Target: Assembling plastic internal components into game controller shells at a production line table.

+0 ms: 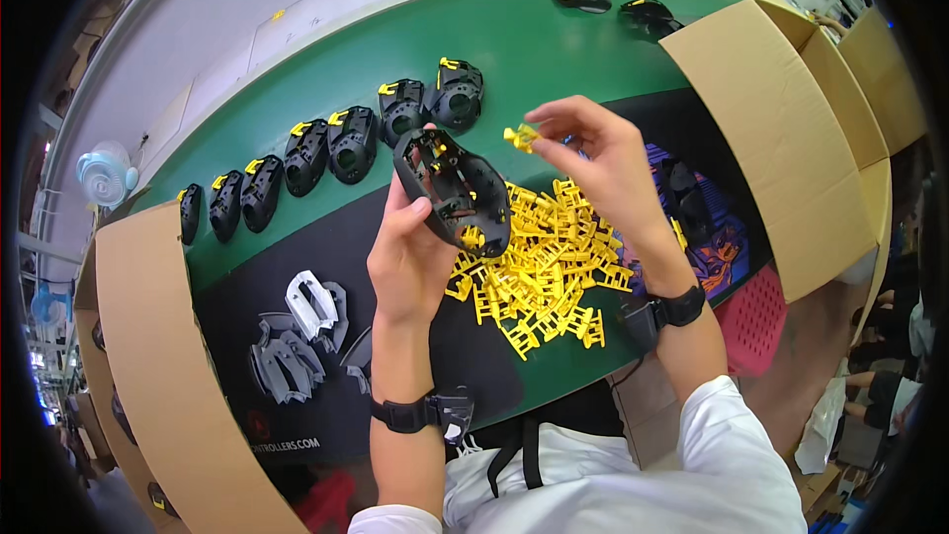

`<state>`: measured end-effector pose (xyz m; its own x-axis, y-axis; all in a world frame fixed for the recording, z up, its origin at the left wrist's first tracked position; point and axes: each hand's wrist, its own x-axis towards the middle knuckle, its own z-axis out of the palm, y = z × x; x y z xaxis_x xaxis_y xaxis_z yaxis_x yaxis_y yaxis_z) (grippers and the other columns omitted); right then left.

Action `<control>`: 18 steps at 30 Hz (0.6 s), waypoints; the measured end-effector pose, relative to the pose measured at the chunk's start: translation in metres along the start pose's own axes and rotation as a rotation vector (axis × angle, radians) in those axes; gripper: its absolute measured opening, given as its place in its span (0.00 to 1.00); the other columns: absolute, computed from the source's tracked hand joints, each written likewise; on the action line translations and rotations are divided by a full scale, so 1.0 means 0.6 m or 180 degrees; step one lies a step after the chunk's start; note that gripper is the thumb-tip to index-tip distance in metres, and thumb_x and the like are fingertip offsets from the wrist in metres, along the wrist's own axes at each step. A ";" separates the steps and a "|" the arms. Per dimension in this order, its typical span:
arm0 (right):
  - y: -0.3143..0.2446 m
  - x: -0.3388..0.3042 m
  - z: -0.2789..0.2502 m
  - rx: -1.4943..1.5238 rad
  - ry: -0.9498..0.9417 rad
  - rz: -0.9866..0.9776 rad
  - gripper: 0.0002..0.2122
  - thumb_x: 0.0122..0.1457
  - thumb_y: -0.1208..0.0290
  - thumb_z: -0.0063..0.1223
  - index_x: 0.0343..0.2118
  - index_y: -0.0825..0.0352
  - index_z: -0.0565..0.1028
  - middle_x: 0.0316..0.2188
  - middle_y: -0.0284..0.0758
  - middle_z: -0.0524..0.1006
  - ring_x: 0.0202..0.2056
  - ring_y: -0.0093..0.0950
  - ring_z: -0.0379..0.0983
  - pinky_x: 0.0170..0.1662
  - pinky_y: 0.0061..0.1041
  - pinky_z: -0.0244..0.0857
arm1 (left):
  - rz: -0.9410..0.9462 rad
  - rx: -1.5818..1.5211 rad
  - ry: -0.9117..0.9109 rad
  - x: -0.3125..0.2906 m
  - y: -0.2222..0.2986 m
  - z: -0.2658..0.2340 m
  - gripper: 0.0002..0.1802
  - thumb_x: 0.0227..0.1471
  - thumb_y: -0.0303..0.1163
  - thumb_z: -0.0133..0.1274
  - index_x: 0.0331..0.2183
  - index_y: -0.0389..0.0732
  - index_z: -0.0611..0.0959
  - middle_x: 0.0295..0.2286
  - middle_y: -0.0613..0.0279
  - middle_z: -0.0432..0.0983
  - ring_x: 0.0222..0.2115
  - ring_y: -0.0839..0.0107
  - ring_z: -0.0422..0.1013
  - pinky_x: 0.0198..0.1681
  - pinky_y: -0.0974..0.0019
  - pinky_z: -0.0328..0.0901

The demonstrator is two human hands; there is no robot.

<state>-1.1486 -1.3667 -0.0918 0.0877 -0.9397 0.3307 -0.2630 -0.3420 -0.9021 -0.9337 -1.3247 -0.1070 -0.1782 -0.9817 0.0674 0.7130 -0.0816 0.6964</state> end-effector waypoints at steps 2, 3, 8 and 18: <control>-0.001 -0.009 -0.003 0.0845 0.0092 -0.0093 0.07 0.56 0.76 0.63 0.38 0.67 0.82 0.30 0.27 0.82 0.26 0.12 0.69 0.28 0.16 0.61 | 0.0075 -0.0024 -0.0101 0.000 -0.004 0.015 0.40 0.51 0.32 0.50 0.65 0.37 0.59 0.56 0.54 0.66 0.57 0.61 0.66 0.60 0.55 0.61; -0.008 -0.015 0.000 0.0872 0.0100 -0.0092 0.07 0.56 0.76 0.63 0.38 0.67 0.82 0.30 0.27 0.82 0.26 0.12 0.69 0.28 0.16 0.61 | 0.0184 0.0187 -0.0217 0.001 -0.006 0.016 0.42 0.50 0.28 0.52 0.65 0.37 0.58 0.56 0.54 0.65 0.57 0.62 0.65 0.60 0.56 0.61; -0.030 -0.037 0.031 -0.0180 0.0233 -0.0477 0.04 0.53 0.76 0.65 0.32 0.66 0.82 0.27 0.30 0.79 0.20 0.18 0.67 0.24 0.19 0.60 | 0.0500 0.0928 -0.0452 0.001 -0.022 0.016 0.49 0.43 0.15 0.58 0.64 0.39 0.56 0.55 0.55 0.60 0.57 0.63 0.63 0.58 0.60 0.65; -0.035 -0.039 0.032 -0.0480 0.0473 -0.0966 0.06 0.51 0.79 0.65 0.33 0.66 0.81 0.26 0.33 0.77 0.22 0.24 0.71 0.24 0.23 0.61 | 0.0393 0.0998 -0.0501 0.000 -0.031 0.027 0.49 0.45 0.17 0.60 0.65 0.42 0.53 0.54 0.55 0.62 0.56 0.63 0.64 0.58 0.58 0.65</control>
<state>-1.1265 -1.3378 -0.0857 0.0459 -0.7804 0.6236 -0.3862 -0.5896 -0.7094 -0.9582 -1.3205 -0.1085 -0.2233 -0.9404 0.2566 0.4976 0.1164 0.8595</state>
